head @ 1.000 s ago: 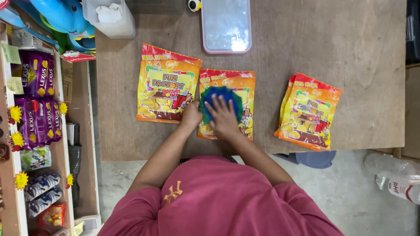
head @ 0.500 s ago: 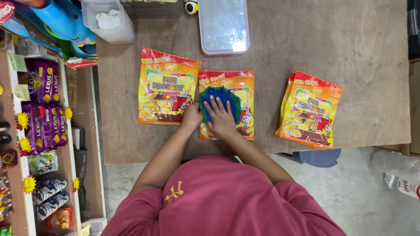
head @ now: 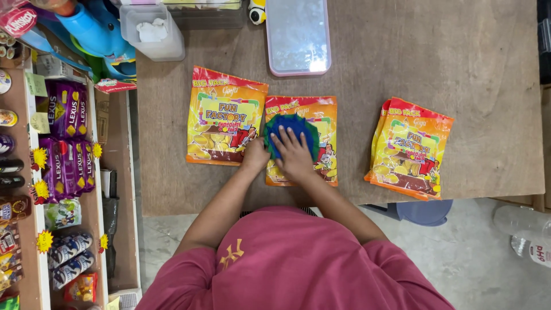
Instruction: The person repeatedly takes snack packages from a shelf, wipes each package with a blue and green cloth on a table, and returns them to the shelf. The person handles Curly Tops, Fun Factory, and Hello Kitty snack packages one at a time, wiping both sides before restocking.
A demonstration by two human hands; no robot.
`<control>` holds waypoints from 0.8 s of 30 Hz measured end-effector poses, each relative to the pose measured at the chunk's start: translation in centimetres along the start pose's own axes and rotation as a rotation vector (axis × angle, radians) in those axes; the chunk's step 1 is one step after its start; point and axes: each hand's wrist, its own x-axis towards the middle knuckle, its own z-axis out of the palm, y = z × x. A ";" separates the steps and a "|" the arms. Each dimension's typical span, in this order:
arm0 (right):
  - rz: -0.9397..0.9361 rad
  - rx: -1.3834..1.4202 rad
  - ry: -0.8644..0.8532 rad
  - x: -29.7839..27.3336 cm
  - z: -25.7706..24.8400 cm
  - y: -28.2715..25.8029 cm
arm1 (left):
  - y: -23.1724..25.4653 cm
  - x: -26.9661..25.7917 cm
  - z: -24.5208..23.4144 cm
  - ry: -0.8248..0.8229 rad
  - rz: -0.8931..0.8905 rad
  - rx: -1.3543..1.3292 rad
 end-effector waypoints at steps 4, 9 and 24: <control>0.092 -0.066 0.032 2.5 -1.3 4.2 | 1.8 -0.4 -1.0 -0.016 -0.038 0.005; 0.358 -0.055 0.213 4.0 -1.0 6.3 | 2.3 -0.4 -1.2 -0.030 -0.070 -0.018; 0.357 0.054 0.185 -4.0 -1.2 5.9 | 0.8 0.1 -0.3 0.018 -0.006 0.016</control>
